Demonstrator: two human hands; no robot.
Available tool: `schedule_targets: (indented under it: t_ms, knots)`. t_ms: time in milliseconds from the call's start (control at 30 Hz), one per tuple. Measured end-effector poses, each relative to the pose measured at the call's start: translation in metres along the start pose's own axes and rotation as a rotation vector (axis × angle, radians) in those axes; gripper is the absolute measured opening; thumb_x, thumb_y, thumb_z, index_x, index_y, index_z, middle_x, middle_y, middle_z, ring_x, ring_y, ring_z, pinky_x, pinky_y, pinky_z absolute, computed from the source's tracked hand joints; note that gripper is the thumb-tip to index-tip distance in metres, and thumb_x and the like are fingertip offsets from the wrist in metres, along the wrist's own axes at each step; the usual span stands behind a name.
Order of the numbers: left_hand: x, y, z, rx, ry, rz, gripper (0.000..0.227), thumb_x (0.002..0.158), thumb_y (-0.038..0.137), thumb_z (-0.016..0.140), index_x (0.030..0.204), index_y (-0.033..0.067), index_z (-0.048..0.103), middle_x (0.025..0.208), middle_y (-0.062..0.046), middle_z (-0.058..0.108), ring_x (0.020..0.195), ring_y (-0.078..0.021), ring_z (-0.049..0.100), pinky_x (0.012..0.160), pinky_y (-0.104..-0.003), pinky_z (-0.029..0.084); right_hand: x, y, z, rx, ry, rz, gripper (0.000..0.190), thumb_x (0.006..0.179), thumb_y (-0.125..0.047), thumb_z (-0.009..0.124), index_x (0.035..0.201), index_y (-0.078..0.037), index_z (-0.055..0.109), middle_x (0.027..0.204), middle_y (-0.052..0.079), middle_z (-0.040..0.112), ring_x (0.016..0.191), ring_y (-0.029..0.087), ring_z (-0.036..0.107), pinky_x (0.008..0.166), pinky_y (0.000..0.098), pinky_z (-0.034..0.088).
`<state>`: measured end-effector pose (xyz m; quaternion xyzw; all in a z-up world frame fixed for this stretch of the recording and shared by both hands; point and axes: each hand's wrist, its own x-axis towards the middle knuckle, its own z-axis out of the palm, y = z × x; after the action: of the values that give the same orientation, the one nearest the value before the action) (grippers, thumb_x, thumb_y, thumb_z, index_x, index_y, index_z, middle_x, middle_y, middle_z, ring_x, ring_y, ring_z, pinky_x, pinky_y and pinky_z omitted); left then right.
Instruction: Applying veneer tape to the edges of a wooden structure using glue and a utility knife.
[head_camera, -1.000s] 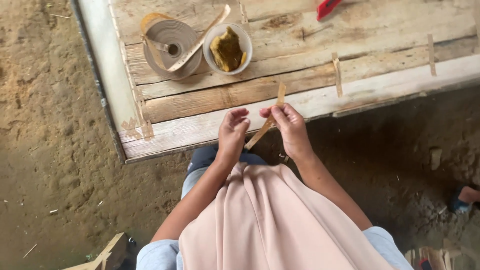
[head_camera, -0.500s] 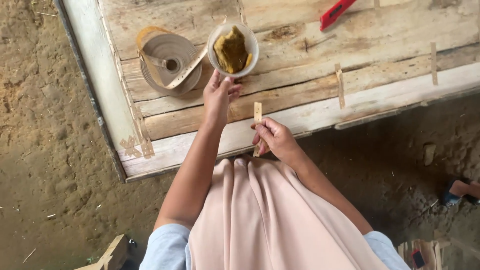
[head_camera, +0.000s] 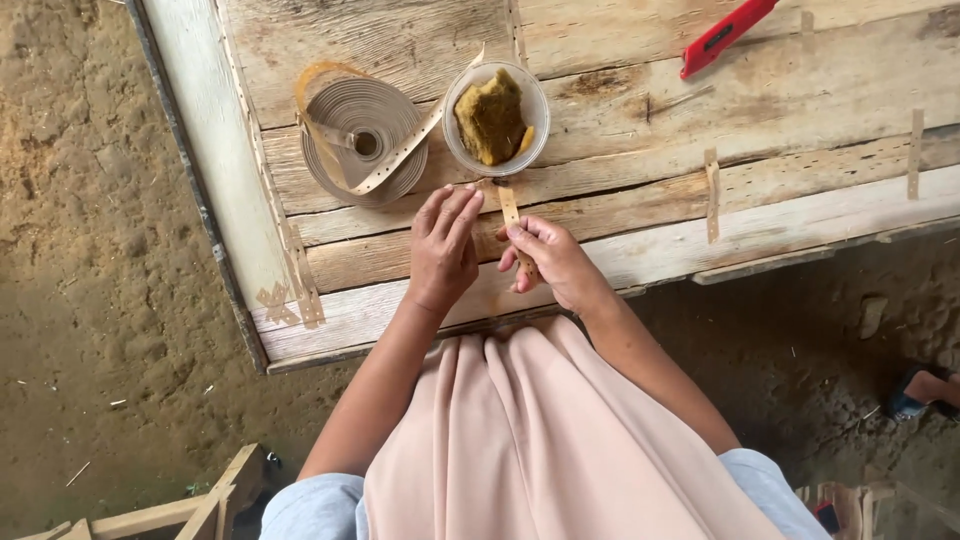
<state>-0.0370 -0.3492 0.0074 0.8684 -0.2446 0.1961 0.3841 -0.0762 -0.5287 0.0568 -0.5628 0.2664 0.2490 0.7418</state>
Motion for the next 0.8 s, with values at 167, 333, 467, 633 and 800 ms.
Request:
schedule_targets:
  t_ms: [167,333,467,633,800]
  knots:
    - [0.007,-0.001,-0.003,-0.043,-0.119,0.055,0.056,0.087,0.004,0.051,0.140,0.0160,0.063,0.142,-0.003,0.063,0.135,-0.0345,0.052,0.108,-0.043,0.042,0.019,0.024,-0.006,0.031,0.096,0.100,0.026,0.103,-0.028,0.059,0.109,-0.003,0.063,0.074,0.021,0.070,0.037,0.019,0.063,0.043,0.0371,0.062]
    - [0.025,0.010,-0.012,-0.048,-0.247,0.136,0.049,0.096,0.011,0.050,0.142,0.0219,0.062,0.148,0.003,0.059,0.143,-0.0341,0.045,0.113,-0.046,0.037,0.018,0.019,-0.001,0.047,0.152,0.149,0.023,0.101,-0.024,0.059,0.110,-0.004,0.064,0.071,0.021,0.068,0.037,0.020,0.062,0.043,0.0376,0.062]
    - [0.016,0.000,0.000,0.069,-0.420,0.162,0.055,0.094,0.026,0.057,0.148,0.0277,0.055,0.156,0.008,0.051,0.150,-0.0356,0.034,0.119,-0.050,0.027,0.022,0.031,-0.007,0.049,0.124,0.170,0.021,0.101,-0.027,0.060,0.108,-0.007,0.064,0.077,0.020,0.071,0.044,0.022,0.069,0.043,0.0351,0.062]
    - [0.024,0.000,-0.008,0.093,-0.559,0.137,0.064,0.087,0.014,0.052,0.149,0.0281,0.054,0.158,0.011,0.047,0.152,-0.0381,0.027,0.120,-0.053,0.024,-0.004,0.013,0.003,0.170,0.107,0.222,0.024,0.096,-0.023,0.069,0.108,-0.003,0.064,0.093,0.020,0.074,0.070,0.024,0.077,0.061,0.0395,0.067]
    - [0.007,-0.013,0.010,0.101,-0.597,0.108,0.066,0.086,0.016,0.050,0.150,0.0325,0.053,0.159,0.015,0.045,0.154,-0.0365,0.022,0.121,-0.053,0.022,-0.027,0.013,0.002,-0.023,0.091,0.145,0.029,0.091,-0.018,0.072,0.117,-0.007,0.066,0.101,0.003,0.075,0.083,0.005,0.069,0.069,0.0172,0.059]
